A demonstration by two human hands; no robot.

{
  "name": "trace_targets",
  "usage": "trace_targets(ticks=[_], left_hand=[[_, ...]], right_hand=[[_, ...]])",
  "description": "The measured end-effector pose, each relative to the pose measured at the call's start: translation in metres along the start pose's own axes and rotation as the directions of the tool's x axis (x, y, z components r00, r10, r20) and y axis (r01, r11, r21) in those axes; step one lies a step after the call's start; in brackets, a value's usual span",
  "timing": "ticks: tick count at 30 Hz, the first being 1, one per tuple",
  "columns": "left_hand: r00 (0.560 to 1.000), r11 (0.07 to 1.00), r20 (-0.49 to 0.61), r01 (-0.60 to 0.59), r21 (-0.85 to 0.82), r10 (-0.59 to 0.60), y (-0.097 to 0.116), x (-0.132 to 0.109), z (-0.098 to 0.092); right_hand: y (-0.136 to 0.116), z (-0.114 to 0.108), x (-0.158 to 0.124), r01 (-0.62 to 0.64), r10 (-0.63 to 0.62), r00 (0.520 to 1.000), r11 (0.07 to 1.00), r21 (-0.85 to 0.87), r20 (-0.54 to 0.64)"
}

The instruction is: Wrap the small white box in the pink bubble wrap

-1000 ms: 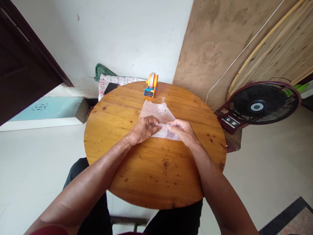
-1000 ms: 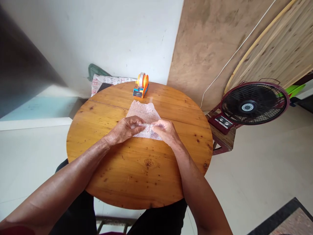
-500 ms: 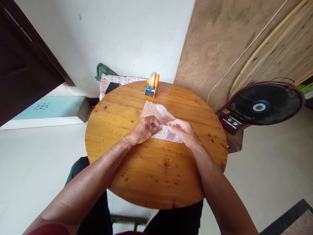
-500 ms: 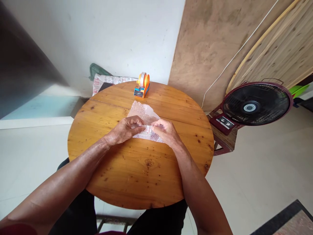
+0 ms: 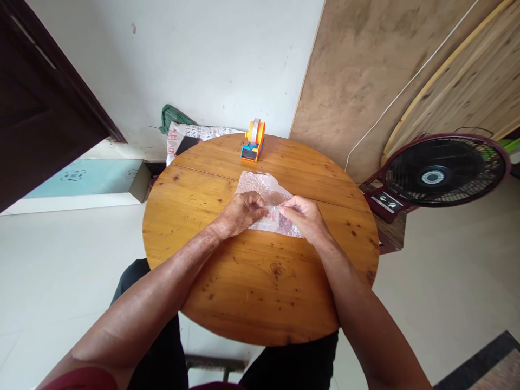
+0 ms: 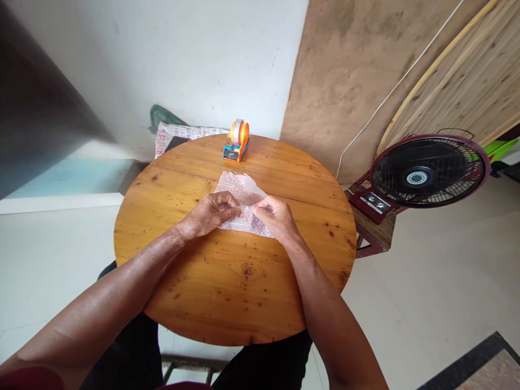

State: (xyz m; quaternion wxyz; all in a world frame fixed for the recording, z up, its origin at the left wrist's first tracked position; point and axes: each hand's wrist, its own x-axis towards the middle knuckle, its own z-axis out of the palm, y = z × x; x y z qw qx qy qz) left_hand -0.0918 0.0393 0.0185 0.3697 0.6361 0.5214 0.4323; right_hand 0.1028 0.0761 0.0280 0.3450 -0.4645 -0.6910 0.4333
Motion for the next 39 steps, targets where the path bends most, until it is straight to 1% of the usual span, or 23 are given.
trace_targets(ticks=[6, 12, 15, 19, 25, 27, 28, 31, 33, 35, 39], left_hand=[[1.0, 0.998, 0.003, 0.031, -0.061, -0.031, 0.002, 0.0, 0.001], [0.991, 0.983, 0.025, 0.136, -0.12, -0.134, 0.004, 0.002, 0.002], [0.986, 0.974, 0.044, 0.166, -0.156, -0.161, 0.005, 0.003, 0.003], [0.987, 0.966, 0.048, 0.16, -0.203, -0.154, 0.005, 0.003, 0.004], [0.986, 0.96, 0.08, 0.16, -0.229, -0.145, 0.004, 0.004, 0.005], [0.986, 0.957, 0.085, 0.16, -0.243, -0.143, 0.002, 0.004, 0.005], [0.987, 0.957, 0.085, 0.155, -0.245, -0.138, 0.001, 0.004, 0.006], [0.991, 0.961, 0.068, 0.13, -0.244, -0.117, 0.0, 0.005, 0.005], [0.992, 0.964, 0.056, 0.119, -0.237, -0.109, 0.0, 0.005, 0.005], [0.992, 0.967, 0.062, 0.118, -0.227, -0.107, 0.001, 0.005, 0.004], [0.991, 0.965, 0.081, 0.127, -0.231, -0.111, 0.001, 0.005, 0.003]], right_hand=[[0.001, 0.001, 0.001, 0.002, -0.004, 1.0, 0.998, -0.063, -0.022], [0.004, 0.002, 0.003, 0.025, -0.025, 1.0, 0.998, -0.064, -0.001], [0.008, 0.003, 0.004, 0.052, -0.053, 0.999, 0.995, -0.088, -0.01], [0.012, 0.002, 0.006, 0.074, -0.076, 0.997, 0.992, -0.106, -0.011], [0.013, 0.001, 0.007, 0.103, -0.105, 0.994, 0.986, -0.128, -0.007], [0.013, 0.001, 0.006, 0.156, -0.158, 0.987, 0.979, -0.128, -0.006], [0.013, 0.002, 0.006, 0.206, -0.207, 0.978, 0.97, -0.131, 0.003], [0.011, 0.002, 0.004, 0.392, -0.386, 0.92, 0.9, -0.188, 0.072], [0.01, 0.001, 0.004, 0.48, -0.463, 0.877, 0.844, -0.238, 0.126], [0.01, 0.001, 0.003, 0.514, -0.491, 0.858, 0.815, -0.268, 0.152], [0.009, 0.0, 0.001, 0.509, -0.487, 0.861, 0.813, -0.284, 0.148]])
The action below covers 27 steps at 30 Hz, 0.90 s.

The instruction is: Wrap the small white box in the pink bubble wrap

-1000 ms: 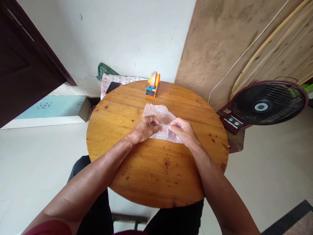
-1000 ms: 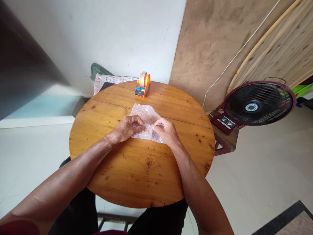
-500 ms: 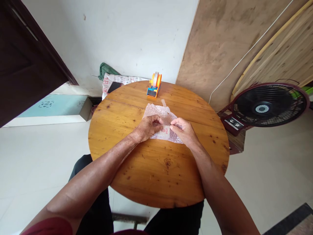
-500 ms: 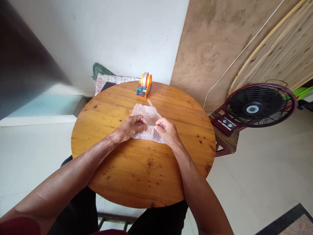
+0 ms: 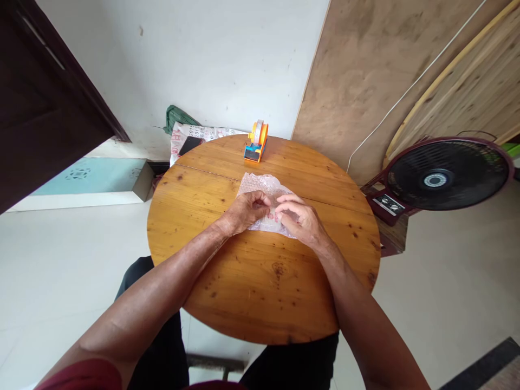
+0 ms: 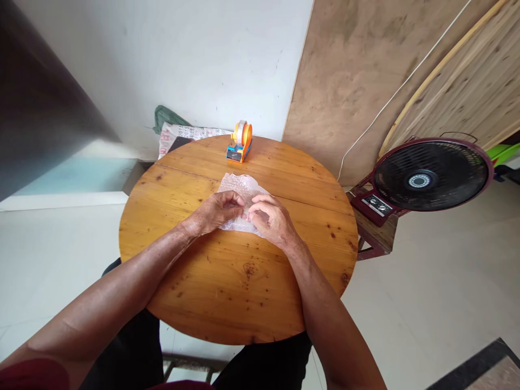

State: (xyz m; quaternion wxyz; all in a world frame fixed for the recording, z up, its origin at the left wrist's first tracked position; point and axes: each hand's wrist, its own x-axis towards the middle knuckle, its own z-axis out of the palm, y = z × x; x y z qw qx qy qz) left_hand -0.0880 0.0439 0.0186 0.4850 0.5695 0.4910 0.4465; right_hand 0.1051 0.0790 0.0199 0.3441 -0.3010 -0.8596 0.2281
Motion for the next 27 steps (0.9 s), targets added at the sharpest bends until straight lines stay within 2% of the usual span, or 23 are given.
trace_targets(ticks=[8, 16, 20, 23, 27], left_hand=[[0.999, 0.998, -0.021, -0.043, 0.04, 0.044, -0.008, 0.003, -0.002], [1.0, 0.999, -0.004, -0.014, 0.047, 0.014, -0.003, 0.002, -0.001], [1.0, 0.999, -0.027, 0.014, 0.048, -0.013, 0.001, -0.001, -0.011], [0.997, 0.99, -0.073, 0.03, 0.139, -0.02, 0.009, -0.007, -0.024], [0.994, 0.935, -0.068, 0.099, 0.342, -0.08, 0.022, -0.013, -0.032]], right_hand=[[0.004, 0.003, 0.001, 0.089, -0.089, 0.996, 0.996, -0.019, 0.026], [0.008, 0.004, 0.004, 0.172, -0.171, 0.985, 0.985, -0.02, 0.038], [0.009, 0.005, 0.004, 0.189, -0.188, 0.982, 0.981, -0.044, 0.019], [0.011, 0.005, 0.003, 0.184, -0.183, 0.983, 0.981, -0.057, 0.018], [0.014, 0.008, 0.002, 0.181, -0.181, 0.983, 0.982, -0.056, 0.013]])
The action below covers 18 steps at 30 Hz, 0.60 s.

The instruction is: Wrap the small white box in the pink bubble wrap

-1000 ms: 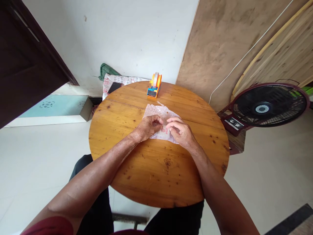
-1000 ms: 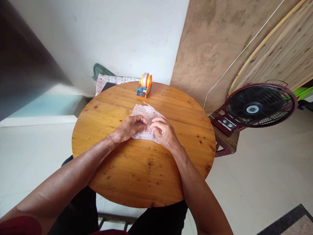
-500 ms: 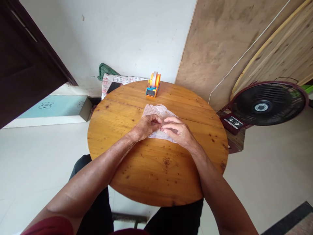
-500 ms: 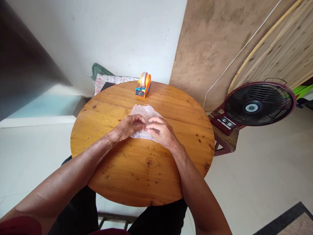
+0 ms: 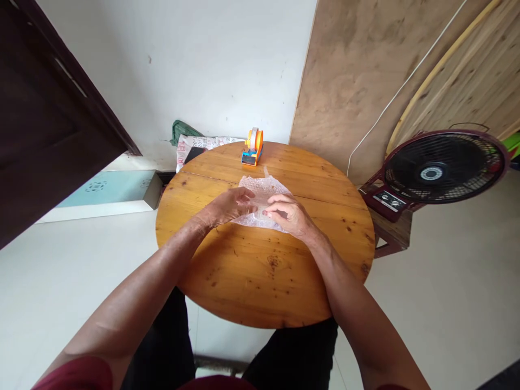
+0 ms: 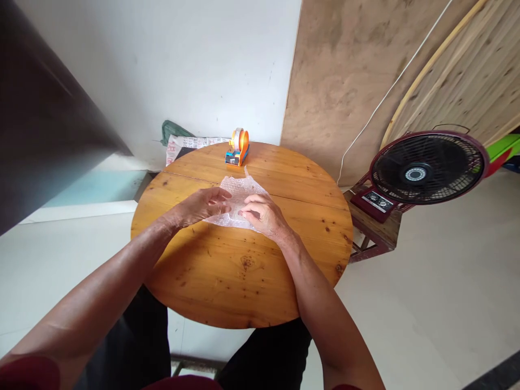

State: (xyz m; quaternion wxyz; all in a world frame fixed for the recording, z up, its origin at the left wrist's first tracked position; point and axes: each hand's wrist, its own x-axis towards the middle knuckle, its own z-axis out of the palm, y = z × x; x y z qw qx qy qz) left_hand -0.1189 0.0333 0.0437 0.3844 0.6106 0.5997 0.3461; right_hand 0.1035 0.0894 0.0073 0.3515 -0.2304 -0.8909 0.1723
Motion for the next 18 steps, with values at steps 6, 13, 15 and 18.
trace_targets(ticks=[6, 13, 15, 18], left_hand=[[0.993, 0.983, 0.023, 0.115, 0.143, -0.12, -0.003, 0.007, 0.007], [0.98, 0.941, -0.194, 0.109, 0.32, -0.047, -0.016, -0.006, -0.007], [0.964, 0.948, -0.227, 0.195, 0.251, -0.138, -0.015, -0.018, -0.013], [0.909, 0.917, -0.149, 0.397, 0.024, -0.39, -0.008, -0.029, -0.016]], right_hand=[[0.001, 0.002, -0.001, 0.017, -0.017, 1.0, 1.0, -0.002, -0.027], [0.001, 0.004, -0.001, 0.019, -0.02, 0.999, 1.0, -0.024, -0.038], [0.003, 0.006, -0.001, 0.021, -0.022, 0.999, 0.999, -0.027, -0.04], [0.005, 0.007, -0.001, 0.021, -0.022, 0.999, 0.999, -0.042, -0.036]])
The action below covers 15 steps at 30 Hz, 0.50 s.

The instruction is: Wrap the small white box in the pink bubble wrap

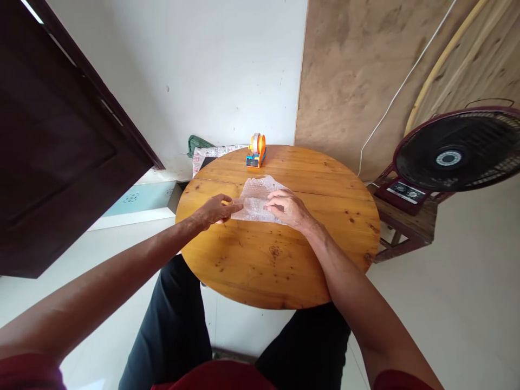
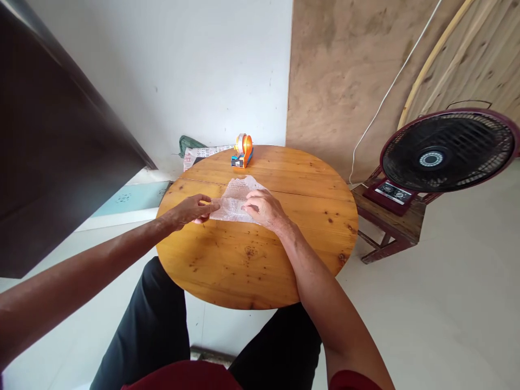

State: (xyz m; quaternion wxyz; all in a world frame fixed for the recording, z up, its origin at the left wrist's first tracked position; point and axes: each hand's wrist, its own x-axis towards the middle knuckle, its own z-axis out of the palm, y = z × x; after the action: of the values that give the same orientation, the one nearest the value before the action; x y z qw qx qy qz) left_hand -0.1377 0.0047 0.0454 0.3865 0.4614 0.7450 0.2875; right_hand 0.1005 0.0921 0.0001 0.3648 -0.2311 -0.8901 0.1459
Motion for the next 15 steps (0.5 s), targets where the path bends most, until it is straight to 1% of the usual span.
trace_targets(ticks=[2, 5, 8, 10, 13, 15], left_hand=[[0.991, 0.99, 0.059, 0.121, -0.066, -0.118, 0.007, -0.002, 0.002], [0.974, 0.977, 0.096, 0.209, -0.031, -0.205, 0.022, 0.001, 0.008], [0.967, 0.969, 0.061, 0.246, 0.039, -0.248, 0.032, 0.007, 0.014], [0.962, 0.964, 0.062, 0.263, 0.032, -0.265, 0.036, 0.009, 0.017], [0.949, 0.958, 0.152, 0.284, -0.041, -0.275, 0.037, 0.012, 0.021], [0.942, 0.951, 0.191, 0.298, -0.084, -0.278, 0.036, 0.014, 0.024]], right_hand=[[0.0, 0.0, 0.0, -0.003, 0.003, 1.0, 1.0, -0.005, -0.003], [-0.001, -0.001, 0.001, -0.009, 0.009, 1.0, 1.0, 0.003, -0.005], [-0.003, -0.001, 0.001, -0.016, 0.017, 1.0, 1.0, 0.005, -0.012], [-0.005, -0.001, 0.002, -0.019, 0.019, 1.0, 1.0, -0.001, -0.018], [-0.006, -0.001, 0.003, -0.026, 0.026, 1.0, 1.0, -0.013, -0.017], [-0.007, -0.001, 0.003, -0.029, 0.029, 1.0, 0.999, -0.019, -0.012]])
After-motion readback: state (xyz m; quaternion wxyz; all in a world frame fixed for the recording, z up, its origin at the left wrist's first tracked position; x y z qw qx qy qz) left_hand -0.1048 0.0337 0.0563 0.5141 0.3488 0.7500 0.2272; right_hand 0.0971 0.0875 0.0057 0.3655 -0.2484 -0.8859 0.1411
